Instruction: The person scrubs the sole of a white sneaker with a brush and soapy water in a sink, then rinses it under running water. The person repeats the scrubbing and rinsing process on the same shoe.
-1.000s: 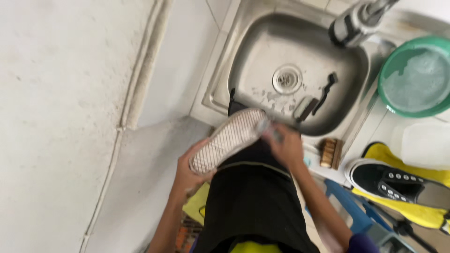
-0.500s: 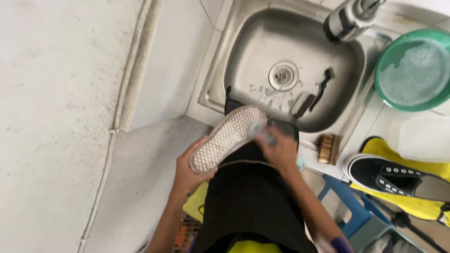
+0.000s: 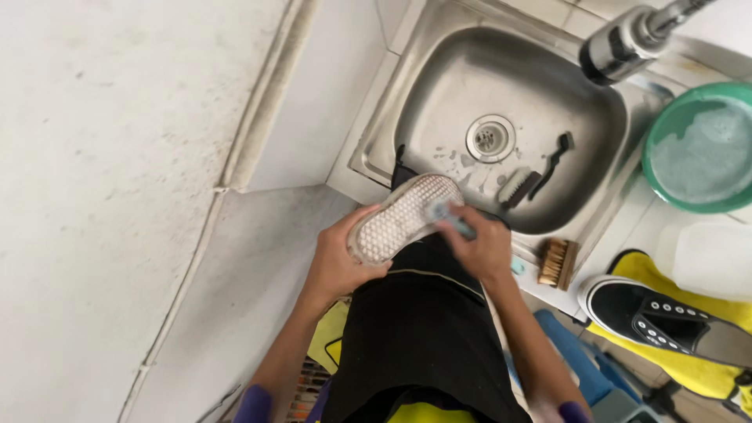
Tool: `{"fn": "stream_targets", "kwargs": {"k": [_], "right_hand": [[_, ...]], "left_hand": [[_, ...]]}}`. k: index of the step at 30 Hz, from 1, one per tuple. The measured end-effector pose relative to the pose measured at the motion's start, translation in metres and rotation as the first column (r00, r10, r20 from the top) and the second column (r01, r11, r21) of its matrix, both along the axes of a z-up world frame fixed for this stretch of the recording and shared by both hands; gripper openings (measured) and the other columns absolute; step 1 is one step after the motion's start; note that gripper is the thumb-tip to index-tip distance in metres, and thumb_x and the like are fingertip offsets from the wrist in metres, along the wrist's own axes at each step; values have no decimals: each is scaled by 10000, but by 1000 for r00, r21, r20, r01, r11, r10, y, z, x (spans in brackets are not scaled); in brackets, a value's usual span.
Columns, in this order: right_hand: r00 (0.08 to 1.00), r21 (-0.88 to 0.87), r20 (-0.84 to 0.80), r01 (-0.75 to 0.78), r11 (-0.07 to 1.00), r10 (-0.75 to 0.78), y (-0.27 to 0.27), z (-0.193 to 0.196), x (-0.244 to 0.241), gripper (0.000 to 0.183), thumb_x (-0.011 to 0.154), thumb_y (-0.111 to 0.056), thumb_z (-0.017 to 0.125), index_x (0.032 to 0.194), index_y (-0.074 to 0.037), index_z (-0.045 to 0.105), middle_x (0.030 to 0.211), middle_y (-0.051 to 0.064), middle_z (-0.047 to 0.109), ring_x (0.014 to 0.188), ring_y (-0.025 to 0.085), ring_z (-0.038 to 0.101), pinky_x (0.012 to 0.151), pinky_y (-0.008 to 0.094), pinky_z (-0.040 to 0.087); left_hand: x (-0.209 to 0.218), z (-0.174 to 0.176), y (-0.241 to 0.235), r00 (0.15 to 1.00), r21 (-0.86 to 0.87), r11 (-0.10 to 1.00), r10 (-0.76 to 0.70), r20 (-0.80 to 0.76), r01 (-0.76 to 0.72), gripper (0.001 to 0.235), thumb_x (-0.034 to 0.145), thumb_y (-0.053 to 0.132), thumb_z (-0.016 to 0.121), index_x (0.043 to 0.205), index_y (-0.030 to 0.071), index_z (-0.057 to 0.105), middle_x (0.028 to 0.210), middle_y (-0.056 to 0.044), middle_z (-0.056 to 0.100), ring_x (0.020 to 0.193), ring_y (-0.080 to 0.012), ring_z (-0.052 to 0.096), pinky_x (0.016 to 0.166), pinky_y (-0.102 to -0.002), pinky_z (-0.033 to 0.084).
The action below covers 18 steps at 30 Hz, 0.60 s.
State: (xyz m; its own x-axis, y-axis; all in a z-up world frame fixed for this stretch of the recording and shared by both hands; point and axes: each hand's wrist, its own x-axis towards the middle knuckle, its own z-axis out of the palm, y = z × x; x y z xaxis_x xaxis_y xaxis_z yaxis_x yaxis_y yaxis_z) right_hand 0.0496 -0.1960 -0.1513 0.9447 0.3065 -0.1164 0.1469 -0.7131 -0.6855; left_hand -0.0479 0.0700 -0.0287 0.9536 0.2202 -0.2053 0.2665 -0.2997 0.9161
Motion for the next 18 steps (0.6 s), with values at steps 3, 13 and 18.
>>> {"fn": "stream_targets", "kwargs": {"k": [3,13,18], "right_hand": [[946,362,248,-288,886,206,55,57,-20,419,820,-489,975,1184,-301,890,685,6,779,584,234,755,618,338,618],[819,317,492,-484,815,295,63,70,-26,367,862,-479,944,1135,-238,901,615,8,689,509,242,674,567,369,586],[760,132,540,-499,856,360,63,103,-14,366,923,-461,899,1201,-224,888,594,37,619,482,282,637,527,407,557]], "left_hand": [[20,11,4,996,116,991,-70,46,64,1094,451,179,1053,1491,94,723,1362,-188,800,1318,-454,725,1138,-575,569],[9,-9,0,998,-28,999,19,53,-18,1012,520,286,1071,1462,94,753,1352,-193,807,1303,-402,735,1145,-529,573],[4,11,-6,999,58,998,-25,31,23,971,512,215,1003,1445,141,742,1348,-158,804,1305,-438,730,1100,-567,582]]}}
